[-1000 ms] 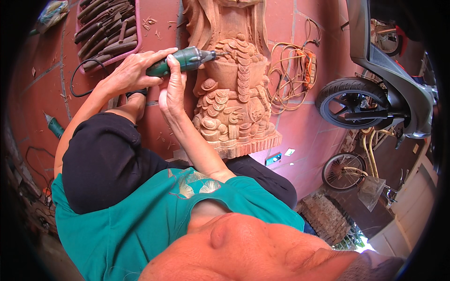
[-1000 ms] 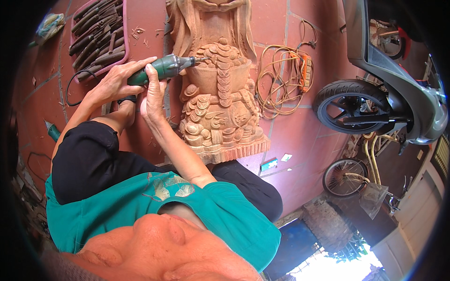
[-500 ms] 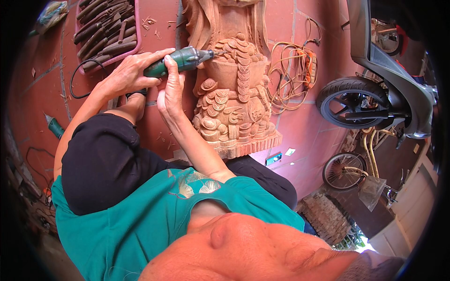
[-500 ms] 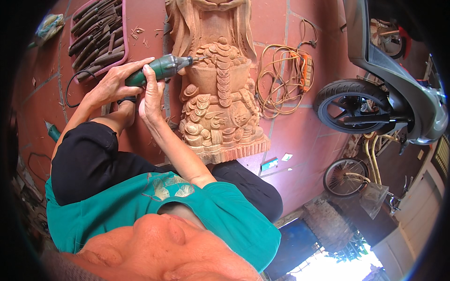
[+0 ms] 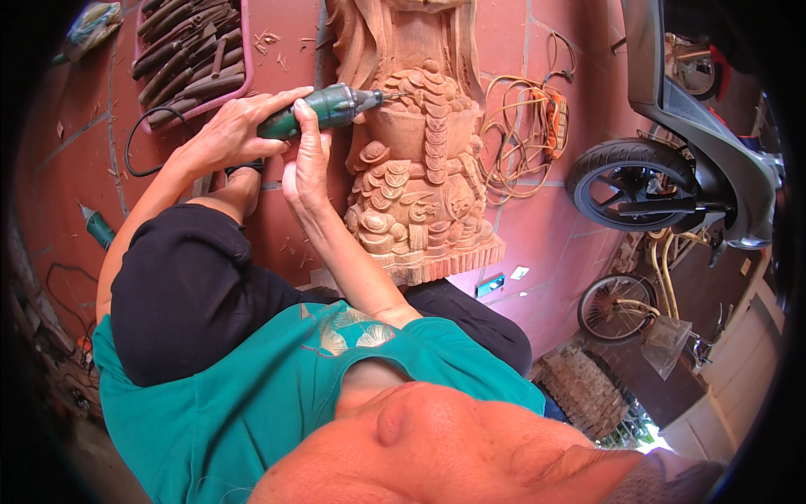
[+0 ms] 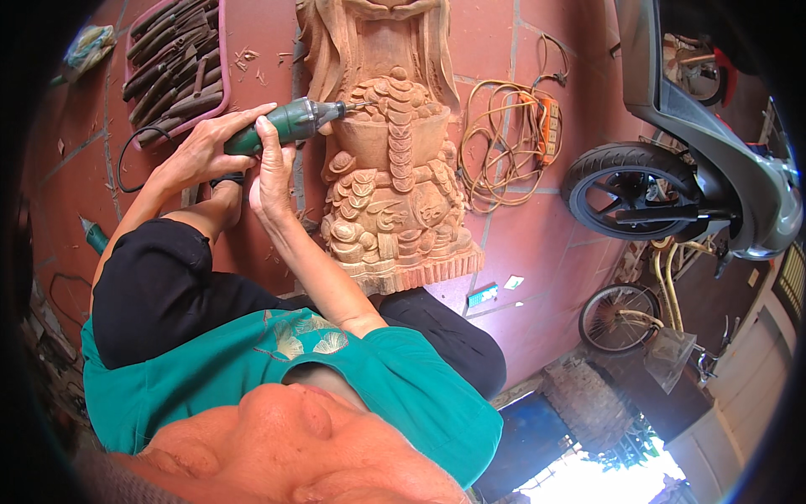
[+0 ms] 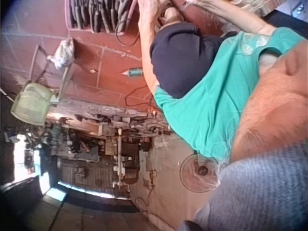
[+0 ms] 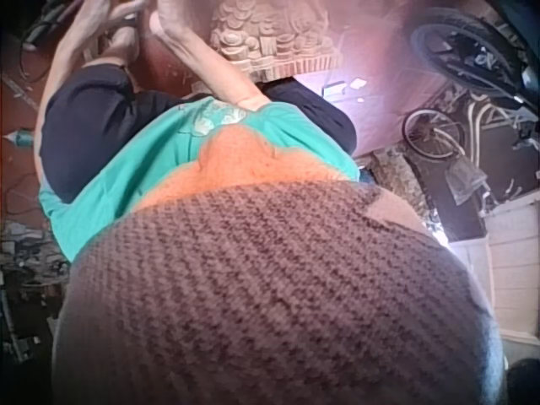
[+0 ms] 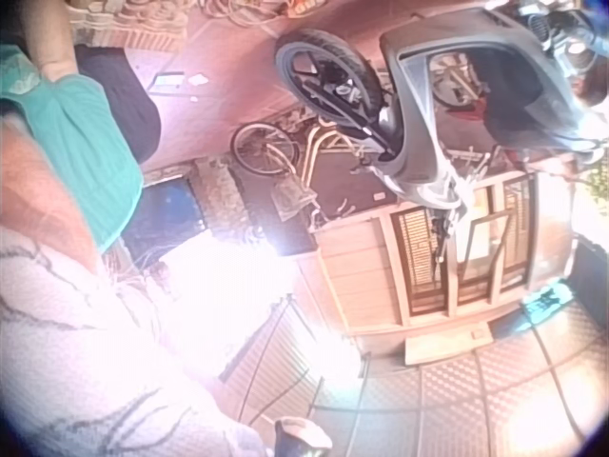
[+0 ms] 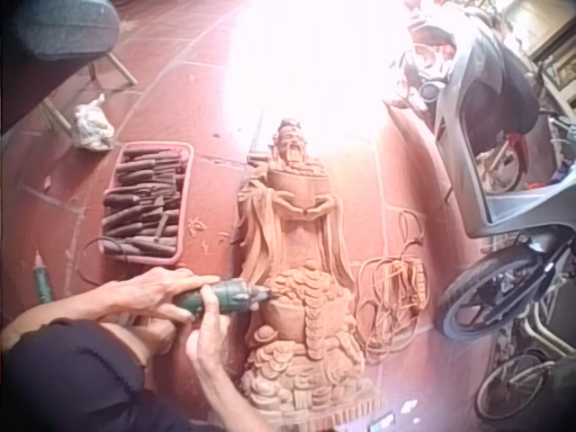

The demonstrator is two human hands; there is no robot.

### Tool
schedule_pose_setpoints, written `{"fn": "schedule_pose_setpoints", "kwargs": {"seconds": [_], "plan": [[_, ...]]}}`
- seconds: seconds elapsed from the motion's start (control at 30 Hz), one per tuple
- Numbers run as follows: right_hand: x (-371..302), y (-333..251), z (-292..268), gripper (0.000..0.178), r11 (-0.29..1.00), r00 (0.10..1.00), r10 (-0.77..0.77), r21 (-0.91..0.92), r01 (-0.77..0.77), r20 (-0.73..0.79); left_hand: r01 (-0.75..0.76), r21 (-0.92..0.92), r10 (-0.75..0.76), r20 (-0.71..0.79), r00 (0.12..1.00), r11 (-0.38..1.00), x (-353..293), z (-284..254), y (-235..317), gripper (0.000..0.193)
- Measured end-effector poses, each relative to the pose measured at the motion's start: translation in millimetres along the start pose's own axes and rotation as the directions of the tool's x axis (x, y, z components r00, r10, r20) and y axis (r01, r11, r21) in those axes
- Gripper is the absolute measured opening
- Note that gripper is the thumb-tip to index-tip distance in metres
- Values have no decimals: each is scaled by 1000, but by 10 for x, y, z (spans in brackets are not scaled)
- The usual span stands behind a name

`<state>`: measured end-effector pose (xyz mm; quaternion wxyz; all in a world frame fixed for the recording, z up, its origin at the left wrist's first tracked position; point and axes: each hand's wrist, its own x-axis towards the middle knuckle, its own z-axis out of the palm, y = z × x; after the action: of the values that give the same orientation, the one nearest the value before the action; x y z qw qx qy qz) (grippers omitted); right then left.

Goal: The person is carving a wooden sculpture using a rotary tool. They are seated on the floor, holding the tool with both hands and carefully shaping the details of the sculpture.

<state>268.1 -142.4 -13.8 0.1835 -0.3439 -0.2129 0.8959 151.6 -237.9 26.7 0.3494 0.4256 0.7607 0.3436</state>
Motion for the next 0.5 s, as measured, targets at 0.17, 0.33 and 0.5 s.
{"fn": "schedule_pose_setpoints", "kwargs": {"seconds": [0.17,0.33,0.5], "plan": [[35,8,-22,41,998,999,12,-57,-10,37,-5,-73,3,-28,1000,997,-31,-4,-14,87],[16,-7,28,34,1000,1000,17,-17,-16,11,-59,-44,55,-73,996,997,-25,41,-73,85],[-16,-32,52,37,1000,1000,-2,-17,1,-21,-59,-38,57,-57,997,998,-1,61,-65,84]]}}
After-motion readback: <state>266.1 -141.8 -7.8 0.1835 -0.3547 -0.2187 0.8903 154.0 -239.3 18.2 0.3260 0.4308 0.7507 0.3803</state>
